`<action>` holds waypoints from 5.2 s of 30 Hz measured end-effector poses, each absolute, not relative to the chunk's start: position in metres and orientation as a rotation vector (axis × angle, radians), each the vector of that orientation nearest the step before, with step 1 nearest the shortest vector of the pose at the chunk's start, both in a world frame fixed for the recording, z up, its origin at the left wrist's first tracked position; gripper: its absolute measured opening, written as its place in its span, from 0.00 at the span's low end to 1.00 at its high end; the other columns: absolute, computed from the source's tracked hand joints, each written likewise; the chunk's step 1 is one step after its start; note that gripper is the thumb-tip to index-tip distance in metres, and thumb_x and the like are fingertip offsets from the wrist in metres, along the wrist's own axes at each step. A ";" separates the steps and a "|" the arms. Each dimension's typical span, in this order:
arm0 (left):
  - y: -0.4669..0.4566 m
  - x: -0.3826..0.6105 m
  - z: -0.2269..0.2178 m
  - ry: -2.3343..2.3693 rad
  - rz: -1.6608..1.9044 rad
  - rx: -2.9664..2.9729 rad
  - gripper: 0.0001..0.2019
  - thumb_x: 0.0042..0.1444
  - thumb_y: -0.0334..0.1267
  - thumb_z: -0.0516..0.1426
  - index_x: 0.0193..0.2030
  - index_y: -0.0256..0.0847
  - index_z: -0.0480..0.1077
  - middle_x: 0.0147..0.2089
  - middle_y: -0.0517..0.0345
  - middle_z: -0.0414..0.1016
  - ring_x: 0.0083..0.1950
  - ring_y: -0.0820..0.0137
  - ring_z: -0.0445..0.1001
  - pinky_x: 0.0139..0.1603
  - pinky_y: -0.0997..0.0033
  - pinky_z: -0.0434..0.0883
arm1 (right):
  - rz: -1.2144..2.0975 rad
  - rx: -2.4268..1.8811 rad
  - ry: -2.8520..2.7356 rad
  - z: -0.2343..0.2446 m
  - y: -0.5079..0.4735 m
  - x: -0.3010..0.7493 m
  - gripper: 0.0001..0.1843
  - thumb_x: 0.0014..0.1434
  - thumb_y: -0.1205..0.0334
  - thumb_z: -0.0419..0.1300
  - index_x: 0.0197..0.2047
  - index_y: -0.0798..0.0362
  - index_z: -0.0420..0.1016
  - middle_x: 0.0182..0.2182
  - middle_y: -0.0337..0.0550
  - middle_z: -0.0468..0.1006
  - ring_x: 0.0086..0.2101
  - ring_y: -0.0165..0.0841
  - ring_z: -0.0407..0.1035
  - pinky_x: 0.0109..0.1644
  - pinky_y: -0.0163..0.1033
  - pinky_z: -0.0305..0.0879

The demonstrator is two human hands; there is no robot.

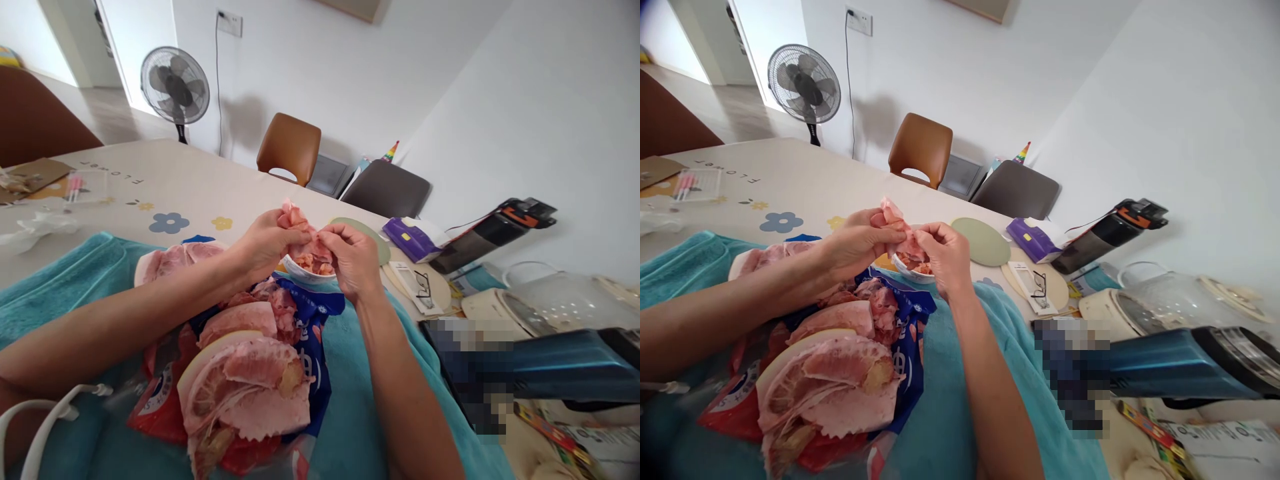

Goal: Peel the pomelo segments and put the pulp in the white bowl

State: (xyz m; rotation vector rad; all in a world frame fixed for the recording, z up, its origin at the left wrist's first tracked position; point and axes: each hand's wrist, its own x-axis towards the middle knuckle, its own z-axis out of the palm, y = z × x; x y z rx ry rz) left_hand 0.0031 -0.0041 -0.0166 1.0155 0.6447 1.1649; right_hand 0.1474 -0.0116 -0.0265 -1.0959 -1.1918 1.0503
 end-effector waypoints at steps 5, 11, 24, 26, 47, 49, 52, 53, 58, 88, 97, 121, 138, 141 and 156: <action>0.003 -0.004 -0.014 0.559 0.990 0.873 0.10 0.46 0.20 0.61 0.22 0.34 0.66 0.26 0.59 0.69 0.29 0.78 0.67 0.35 0.74 0.66 | 1.225 -0.966 -1.125 -0.022 -0.014 0.148 0.04 0.43 0.65 0.65 0.24 0.54 0.74 0.17 0.31 0.70 0.16 0.22 0.62 0.19 0.29 0.62; 0.007 -0.004 -0.018 0.472 0.924 0.784 0.11 0.45 0.19 0.62 0.22 0.36 0.66 0.24 0.60 0.67 0.28 0.76 0.67 0.36 0.71 0.68 | 1.370 -0.877 -1.025 -0.030 -0.010 0.149 0.04 0.42 0.66 0.64 0.25 0.53 0.72 0.18 0.31 0.69 0.16 0.23 0.62 0.16 0.30 0.63; 0.010 -0.009 -0.008 0.660 1.085 0.869 0.12 0.47 0.18 0.59 0.21 0.34 0.65 0.24 0.59 0.68 0.27 0.79 0.64 0.31 0.74 0.64 | 1.107 -1.076 -0.985 -0.030 -0.001 0.156 0.09 0.41 0.63 0.68 0.29 0.54 0.76 0.19 0.31 0.70 0.20 0.24 0.64 0.21 0.31 0.65; 0.010 -0.008 -0.008 0.686 1.102 0.845 0.13 0.47 0.16 0.58 0.20 0.35 0.63 0.22 0.61 0.65 0.25 0.79 0.63 0.29 0.75 0.63 | 0.980 -1.108 -1.033 -0.031 0.001 0.163 0.08 0.42 0.63 0.67 0.30 0.55 0.77 0.19 0.32 0.70 0.22 0.25 0.65 0.24 0.32 0.67; 0.005 -0.002 -0.013 0.763 1.033 0.816 0.11 0.45 0.14 0.55 0.23 0.33 0.66 0.26 0.56 0.70 0.28 0.75 0.69 0.30 0.73 0.63 | 0.302 -1.449 -1.666 -0.033 0.000 0.174 0.05 0.53 0.59 0.63 0.31 0.48 0.81 0.38 0.42 0.82 0.46 0.40 0.72 0.55 0.46 0.62; 0.005 -0.002 -0.012 0.780 1.048 0.821 0.11 0.45 0.14 0.55 0.23 0.32 0.67 0.25 0.56 0.69 0.27 0.76 0.68 0.29 0.73 0.62 | 0.272 -1.488 -1.648 -0.033 -0.001 0.174 0.05 0.53 0.60 0.63 0.33 0.49 0.81 0.35 0.42 0.80 0.42 0.38 0.72 0.52 0.46 0.63; 0.005 -0.002 -0.009 0.794 1.065 0.833 0.11 0.44 0.13 0.55 0.22 0.32 0.66 0.24 0.57 0.68 0.24 0.78 0.64 0.26 0.73 0.58 | 0.213 -1.516 -1.666 -0.033 -0.001 0.175 0.16 0.57 0.53 0.60 0.22 0.50 0.77 0.27 0.42 0.77 0.35 0.37 0.70 0.48 0.46 0.64; 0.004 -0.003 -0.009 0.794 1.066 0.841 0.11 0.43 0.13 0.55 0.22 0.33 0.66 0.24 0.57 0.68 0.24 0.78 0.64 0.25 0.73 0.57 | 0.202 -1.509 -1.675 -0.033 -0.001 0.176 0.18 0.58 0.52 0.59 0.20 0.50 0.76 0.27 0.42 0.77 0.36 0.38 0.71 0.49 0.47 0.64; 0.005 -0.005 -0.009 0.774 1.083 0.844 0.12 0.43 0.15 0.57 0.22 0.34 0.64 0.24 0.59 0.67 0.27 0.77 0.65 0.29 0.73 0.62 | 0.275 -1.413 -1.651 -0.032 -0.002 0.173 0.12 0.54 0.62 0.62 0.42 0.49 0.80 0.47 0.44 0.80 0.50 0.39 0.71 0.60 0.48 0.61; 0.006 -0.002 -0.021 0.611 1.132 0.860 0.08 0.48 0.18 0.60 0.24 0.32 0.68 0.27 0.57 0.72 0.35 0.73 0.75 0.50 0.67 0.73 | 0.940 -1.195 -1.280 -0.036 -0.008 0.145 0.05 0.48 0.63 0.60 0.31 0.53 0.75 0.18 0.32 0.73 0.19 0.28 0.70 0.25 0.35 0.73; 0.006 -0.002 -0.015 0.677 1.127 0.796 0.11 0.48 0.16 0.58 0.26 0.34 0.64 0.27 0.61 0.68 0.30 0.77 0.72 0.41 0.72 0.74 | 0.916 -1.285 -1.307 -0.036 -0.002 0.161 0.09 0.48 0.62 0.60 0.33 0.56 0.77 0.20 0.35 0.76 0.20 0.30 0.72 0.23 0.34 0.71; 0.000 0.003 -0.024 0.681 1.115 1.011 0.13 0.49 0.23 0.62 0.35 0.37 0.62 0.29 0.63 0.73 0.29 0.73 0.77 0.40 0.66 0.76 | 0.817 -1.255 -1.475 -0.022 -0.019 0.145 0.16 0.50 0.51 0.67 0.39 0.52 0.76 0.22 0.34 0.75 0.19 0.28 0.69 0.20 0.32 0.63; 0.002 -0.003 -0.016 0.701 0.890 1.028 0.08 0.52 0.21 0.58 0.29 0.34 0.65 0.26 0.56 0.75 0.28 0.73 0.78 0.41 0.69 0.75 | 1.420 -1.100 -1.134 -0.023 -0.012 0.155 0.04 0.46 0.64 0.62 0.26 0.56 0.75 0.14 0.35 0.69 0.13 0.27 0.65 0.14 0.30 0.52; 0.004 -0.005 -0.015 0.659 0.867 1.010 0.06 0.51 0.22 0.60 0.30 0.32 0.67 0.29 0.54 0.75 0.30 0.72 0.78 0.42 0.68 0.76 | 1.528 -0.991 -1.080 -0.025 -0.010 0.155 0.04 0.47 0.65 0.61 0.27 0.56 0.75 0.15 0.35 0.70 0.14 0.25 0.64 0.15 0.29 0.52; 0.004 -0.005 -0.015 0.631 0.892 1.008 0.09 0.52 0.23 0.59 0.24 0.34 0.65 0.28 0.57 0.70 0.31 0.74 0.76 0.44 0.69 0.75 | 1.339 -1.034 -1.062 -0.027 -0.014 0.144 0.09 0.46 0.60 0.66 0.29 0.54 0.73 0.15 0.32 0.71 0.14 0.26 0.66 0.15 0.30 0.56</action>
